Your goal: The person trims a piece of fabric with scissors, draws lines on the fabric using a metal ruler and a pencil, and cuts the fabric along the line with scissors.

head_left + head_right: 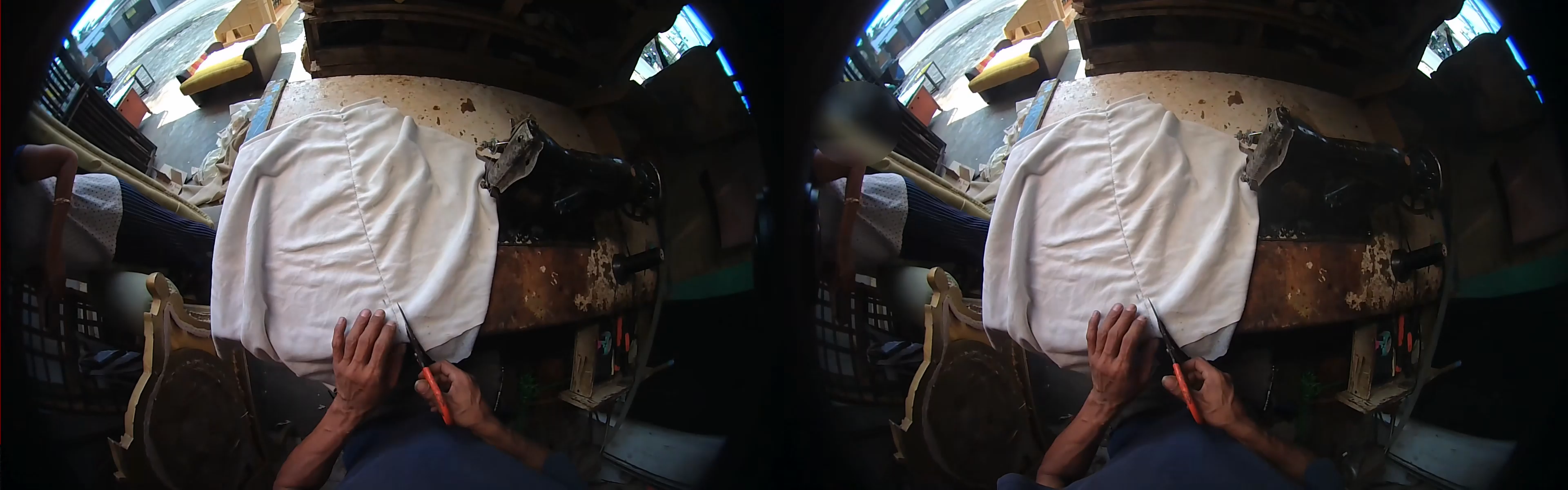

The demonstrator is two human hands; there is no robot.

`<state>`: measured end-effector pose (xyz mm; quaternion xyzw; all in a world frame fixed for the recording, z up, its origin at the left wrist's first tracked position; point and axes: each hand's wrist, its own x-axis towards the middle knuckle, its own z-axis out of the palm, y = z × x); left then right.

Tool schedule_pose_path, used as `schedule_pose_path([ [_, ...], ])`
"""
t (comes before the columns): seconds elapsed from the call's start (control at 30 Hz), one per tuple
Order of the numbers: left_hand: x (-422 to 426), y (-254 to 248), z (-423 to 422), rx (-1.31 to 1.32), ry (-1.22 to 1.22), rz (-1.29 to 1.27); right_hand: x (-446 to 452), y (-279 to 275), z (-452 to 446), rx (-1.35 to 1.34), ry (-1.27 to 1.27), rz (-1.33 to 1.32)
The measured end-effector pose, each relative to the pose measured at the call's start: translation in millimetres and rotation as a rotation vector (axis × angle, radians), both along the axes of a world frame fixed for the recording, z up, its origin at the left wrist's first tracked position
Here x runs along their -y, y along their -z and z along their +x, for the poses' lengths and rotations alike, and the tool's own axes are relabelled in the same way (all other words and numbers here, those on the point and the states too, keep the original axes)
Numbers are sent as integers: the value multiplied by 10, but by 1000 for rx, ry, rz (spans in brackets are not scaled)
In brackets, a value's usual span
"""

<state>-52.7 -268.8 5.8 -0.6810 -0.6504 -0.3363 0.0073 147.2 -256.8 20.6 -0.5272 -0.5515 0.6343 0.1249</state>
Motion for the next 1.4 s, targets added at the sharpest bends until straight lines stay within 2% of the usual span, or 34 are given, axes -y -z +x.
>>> schedule_pose_path([
  [0.03, -6, 70, 1, 6, 0, -5, -10, -26, -16, 6, 0, -5],
  [0.1, -17, 125, 7, -41, -25, 7, -22, -116, -28, -61, 82, -195],
  [0.13, 3, 143, 2, -28, -21, 3, -25, -122, -26, -55, 73, -186],
  [0.2, 11, 159, -9, -32, -27, 19, 18, -129, -32, -137, 189, -342],
  [0.33, -1, 229, -43, -52, -34, 66, -49, -140, -101, -80, 160, -341],
  [0.4, 25, 262, -39, -43, -17, 76, -135, -130, -158, -39, 73, -132],
  [0.53, 11, 281, -56, -42, -17, 101, -180, -196, -148, 30, 34, -137],
  [0.6, 6, 307, -62, -35, -22, 116, -151, -280, -172, -4, 112, -258],
  [0.93, 6, 414, -107, -56, 1, 181, -319, -502, -308, 33, 78, -201],
  [1.0, -16, 421, -125, -59, 7, 193, -397, -564, -351, 65, 65, -293],
  [1.23, 12, 469, -138, -72, 17, 201, -491, -679, -464, 150, -30, -134],
  [1.4, 8, 487, -156, -90, 23, 201, -624, -695, -579, 86, 10, -201],
])
